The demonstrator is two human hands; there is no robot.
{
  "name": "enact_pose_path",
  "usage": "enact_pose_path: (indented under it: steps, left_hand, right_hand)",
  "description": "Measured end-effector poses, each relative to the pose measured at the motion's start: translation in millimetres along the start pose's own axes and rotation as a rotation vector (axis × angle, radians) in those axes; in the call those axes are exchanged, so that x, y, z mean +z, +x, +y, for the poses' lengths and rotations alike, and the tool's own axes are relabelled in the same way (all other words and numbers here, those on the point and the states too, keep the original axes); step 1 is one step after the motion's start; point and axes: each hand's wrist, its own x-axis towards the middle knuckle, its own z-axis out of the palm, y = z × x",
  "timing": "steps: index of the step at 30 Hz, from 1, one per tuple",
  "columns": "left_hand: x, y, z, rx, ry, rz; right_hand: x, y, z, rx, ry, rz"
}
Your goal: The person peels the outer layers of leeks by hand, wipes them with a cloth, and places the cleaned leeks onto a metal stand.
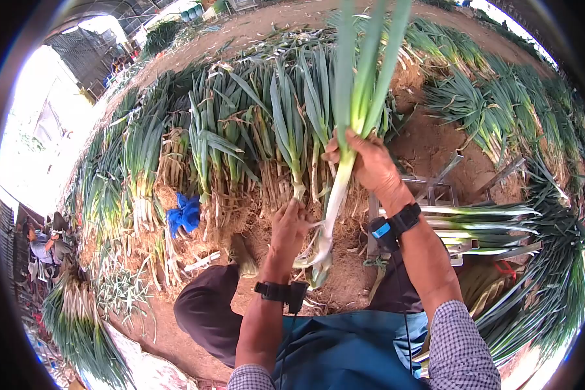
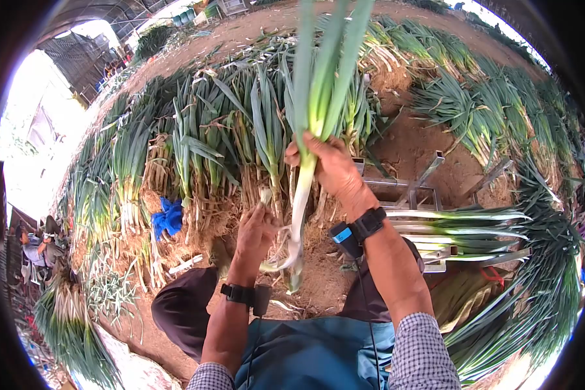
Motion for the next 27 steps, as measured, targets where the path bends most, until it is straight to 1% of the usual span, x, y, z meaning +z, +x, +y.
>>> enact_pose_path:
  steps: [2,3,4,5,7,9,11,12,15,16,17,19,20,23,24,27]
  left_hand:
    - [-38,-2,-5,-0.067,0.109,0.053]
    - [-46,-8,-2,-0.098,0.164,0.081]
    - [-53,-15,0,-0.023,0.432,0.132]
    - [-58,-17,-2,0.074,0.511,0.057]
    - [-19,-37,22,0.264,0.668,-0.093]
    - [-6,-36,28,0.492,1.176,-0.235]
    - [10,-34,35,0.453,1.543,-0.36]
    - [13,-28,35,0.083,1.228,-0.387]
    - [18,-24,34,-0.021,1.319,-0.345]
    - [22,-25,33,-0.053,1.225,-0.346]
    - [21,-21,27,0.163,1.21,-0.402]
    - [23,-20,23,0.589,1.152,-0.491]
    - [18,-20,25,0.409,1.076,-0.57]
    - [21,-26,36,-0.12,0.965,-0.571]
    - [17,-26,33,-0.071,1.021,-0.58]
    - [10,-43,27,0.173,1.166,-0.498]
  right_hand:
    - [-15,9,-1,-0.098,0.04,-0.004]
    - [-18,11,0,-0.105,0.067,0.025]
    - [-22,13,2,-0.112,0.094,0.054]
    - [-25,15,4,-0.117,0.121,0.084]
    - [-27,20,4,-0.08,0.18,0.171]
    - [-25,25,5,-0.059,0.165,0.241]
    - [-20,32,-3,-0.049,0.164,0.275]
    - [-16,33,-10,-0.049,0.161,0.298]
    - [-13,31,-21,-0.086,0.16,0.335]
    - [-19,30,-20,-0.073,0.117,0.31]
    - [-20,30,-18,-0.058,0.073,0.308]
    - [-17,30,-17,-0.038,0.049,0.4]
    - [-19,32,-17,-0.037,0.032,0.41]
    - [-20,37,-25,-0.068,-0.04,0.432]
    - [-24,41,-27,-0.08,-0.082,0.464]
    - [-31,52,-23,-0.123,-0.181,0.562]
